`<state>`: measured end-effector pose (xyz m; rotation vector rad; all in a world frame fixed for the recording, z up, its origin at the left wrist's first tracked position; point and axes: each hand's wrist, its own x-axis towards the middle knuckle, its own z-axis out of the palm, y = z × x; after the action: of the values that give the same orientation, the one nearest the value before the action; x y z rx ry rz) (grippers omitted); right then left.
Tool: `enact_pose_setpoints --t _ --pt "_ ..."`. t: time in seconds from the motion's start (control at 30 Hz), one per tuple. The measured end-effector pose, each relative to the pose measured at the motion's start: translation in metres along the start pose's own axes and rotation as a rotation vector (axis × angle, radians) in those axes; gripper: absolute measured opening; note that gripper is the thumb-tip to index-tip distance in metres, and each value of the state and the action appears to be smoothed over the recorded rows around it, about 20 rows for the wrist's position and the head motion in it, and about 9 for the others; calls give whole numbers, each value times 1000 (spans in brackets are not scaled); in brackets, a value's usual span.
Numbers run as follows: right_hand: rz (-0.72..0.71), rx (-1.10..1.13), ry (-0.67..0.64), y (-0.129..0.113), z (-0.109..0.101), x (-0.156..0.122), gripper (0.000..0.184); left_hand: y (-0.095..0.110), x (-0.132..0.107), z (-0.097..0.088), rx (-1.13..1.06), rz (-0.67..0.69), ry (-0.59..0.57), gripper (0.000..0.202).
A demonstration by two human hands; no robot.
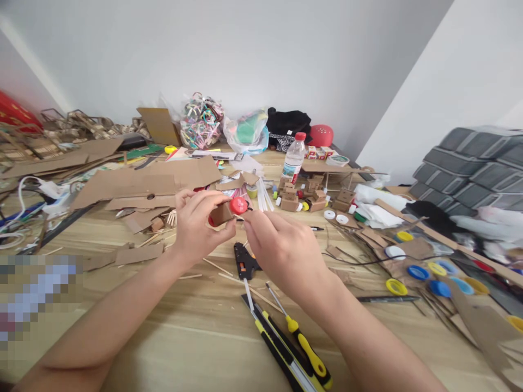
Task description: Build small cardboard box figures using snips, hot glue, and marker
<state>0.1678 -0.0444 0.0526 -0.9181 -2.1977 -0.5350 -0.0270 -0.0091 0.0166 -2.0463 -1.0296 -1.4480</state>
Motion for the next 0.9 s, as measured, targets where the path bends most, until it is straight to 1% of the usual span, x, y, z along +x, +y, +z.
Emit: enact_pose_setpoints --t 0.1,0.23,0.4,0.5,0.63,0.7,0.77,0.9 --pt "36 70 30 0 0 3 27 0 -1 -1 -6 -36 -24 29" --pt "82 167 23 0 -3 6 25 1 -1 -1 -17 -19 -11 28" --pt "88 205 19 -1 -5 8 26 1 -1 0 -23 -13 -4 28" --pt "89 286 -16 -1 -8 11 27 -1 0 -1 -21 -6 2 28" --pt "105 389 -71 2 -15 14 21 0 2 -2 -5 9 4 29" --pt "111 376 -42 5 -18 14 19 1 3 -2 24 16 18 27" --pt "100 308 7 6 -17 12 19 2 4 -2 40 34 43 24" --pt "28 144 57 4 -12 8 23 4 5 -2 47 72 77 22"
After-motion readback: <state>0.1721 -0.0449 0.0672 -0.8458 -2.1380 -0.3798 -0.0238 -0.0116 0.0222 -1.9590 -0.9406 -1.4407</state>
